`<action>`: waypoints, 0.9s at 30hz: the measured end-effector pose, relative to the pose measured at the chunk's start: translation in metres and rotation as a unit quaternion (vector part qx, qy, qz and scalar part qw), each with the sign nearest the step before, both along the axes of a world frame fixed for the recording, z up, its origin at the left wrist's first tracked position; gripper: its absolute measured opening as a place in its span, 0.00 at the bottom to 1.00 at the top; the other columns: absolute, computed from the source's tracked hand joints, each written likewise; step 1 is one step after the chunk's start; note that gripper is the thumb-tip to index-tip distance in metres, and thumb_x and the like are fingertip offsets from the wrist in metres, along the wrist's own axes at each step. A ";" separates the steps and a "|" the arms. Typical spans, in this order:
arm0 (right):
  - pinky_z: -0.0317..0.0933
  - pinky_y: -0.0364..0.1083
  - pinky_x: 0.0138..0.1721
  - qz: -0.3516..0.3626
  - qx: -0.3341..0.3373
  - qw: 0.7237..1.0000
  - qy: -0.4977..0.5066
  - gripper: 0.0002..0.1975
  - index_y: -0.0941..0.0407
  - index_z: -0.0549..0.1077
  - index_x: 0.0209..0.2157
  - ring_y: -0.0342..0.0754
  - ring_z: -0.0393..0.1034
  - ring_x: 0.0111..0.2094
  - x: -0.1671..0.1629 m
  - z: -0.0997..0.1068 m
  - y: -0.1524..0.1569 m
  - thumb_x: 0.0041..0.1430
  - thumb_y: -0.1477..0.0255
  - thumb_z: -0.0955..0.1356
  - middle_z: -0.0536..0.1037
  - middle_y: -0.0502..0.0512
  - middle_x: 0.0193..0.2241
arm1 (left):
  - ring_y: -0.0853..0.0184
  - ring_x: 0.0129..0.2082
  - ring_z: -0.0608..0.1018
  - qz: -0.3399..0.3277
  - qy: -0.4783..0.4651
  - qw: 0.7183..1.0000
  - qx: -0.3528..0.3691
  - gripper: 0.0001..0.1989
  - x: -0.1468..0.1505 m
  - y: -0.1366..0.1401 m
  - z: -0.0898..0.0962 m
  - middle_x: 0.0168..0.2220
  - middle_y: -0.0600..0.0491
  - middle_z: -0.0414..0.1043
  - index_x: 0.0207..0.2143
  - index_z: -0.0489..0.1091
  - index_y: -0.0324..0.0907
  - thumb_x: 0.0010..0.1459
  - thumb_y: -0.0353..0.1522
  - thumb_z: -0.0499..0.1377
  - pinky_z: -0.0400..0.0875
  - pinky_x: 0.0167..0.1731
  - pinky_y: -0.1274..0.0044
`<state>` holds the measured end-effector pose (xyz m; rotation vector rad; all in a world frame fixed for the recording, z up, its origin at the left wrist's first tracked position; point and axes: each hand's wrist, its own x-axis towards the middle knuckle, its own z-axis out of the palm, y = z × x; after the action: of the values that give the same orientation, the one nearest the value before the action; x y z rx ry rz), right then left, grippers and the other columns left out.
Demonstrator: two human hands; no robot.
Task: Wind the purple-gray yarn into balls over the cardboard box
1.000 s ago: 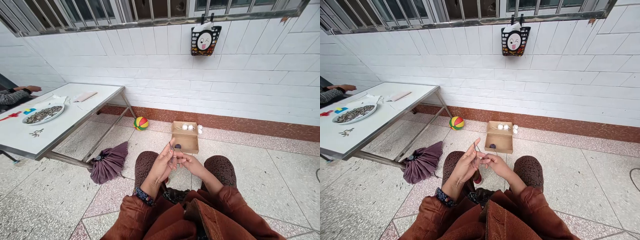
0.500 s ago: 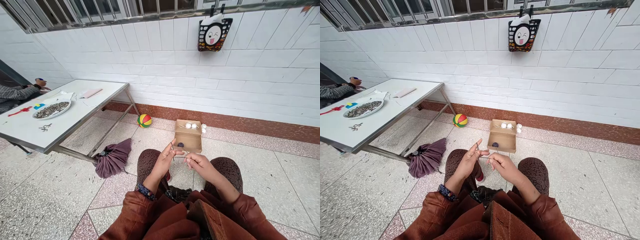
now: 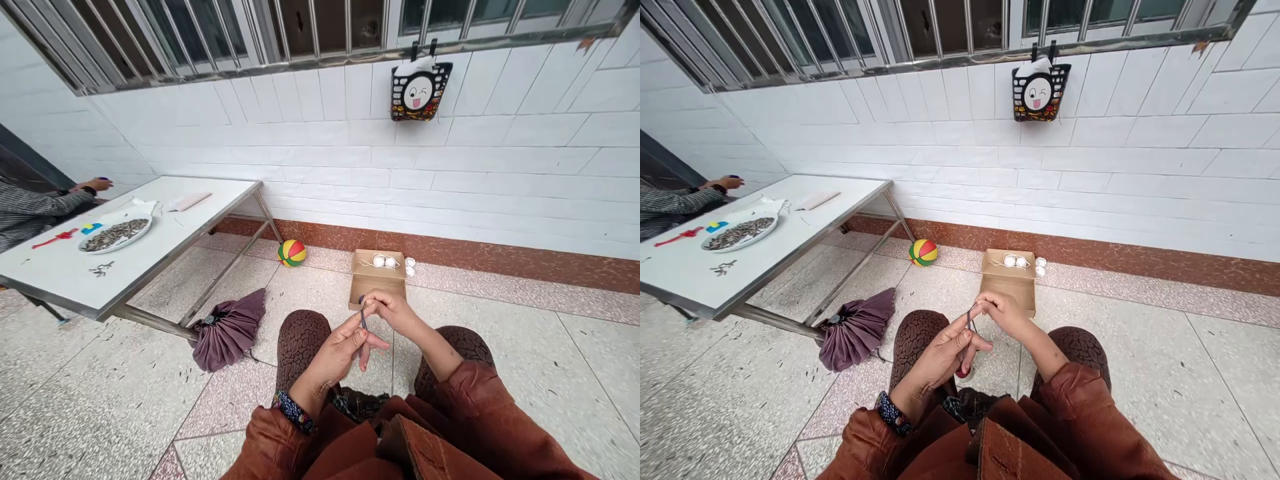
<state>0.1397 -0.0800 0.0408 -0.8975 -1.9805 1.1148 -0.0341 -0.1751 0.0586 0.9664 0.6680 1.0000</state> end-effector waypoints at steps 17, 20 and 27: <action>0.64 0.47 0.40 0.036 0.090 0.992 -0.074 0.16 0.53 0.77 0.39 0.49 0.74 0.36 0.016 0.022 -0.062 0.73 0.64 0.60 0.80 0.55 0.34 | 0.56 0.60 0.75 0.119 0.069 0.989 0.052 0.33 -0.021 0.045 -0.007 0.43 0.45 0.83 0.68 0.60 0.43 0.64 0.41 0.62 0.51 0.67 0.60; 0.65 0.48 0.43 0.006 0.133 0.989 -0.063 0.15 0.52 0.78 0.41 0.50 0.74 0.39 0.022 0.049 -0.042 0.72 0.62 0.62 0.81 0.55 0.36 | 0.55 0.61 0.75 0.050 0.129 0.988 0.067 0.30 -0.014 0.034 -0.019 0.47 0.46 0.82 0.66 0.63 0.44 0.64 0.41 0.62 0.49 0.68 0.61; 0.63 0.46 0.40 -0.016 0.076 0.997 -0.019 0.15 0.53 0.79 0.37 0.48 0.73 0.36 0.028 0.046 0.004 0.70 0.60 0.65 0.80 0.53 0.34 | 0.56 0.46 0.83 -0.079 0.050 0.996 0.013 0.32 0.002 0.012 -0.016 0.37 0.44 0.84 0.68 0.60 0.42 0.66 0.42 0.60 0.59 0.62 0.58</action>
<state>0.1672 -0.0764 0.0868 -0.8733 -2.0433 0.9225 -0.0326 -0.1636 0.0425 1.0791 0.6521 0.8276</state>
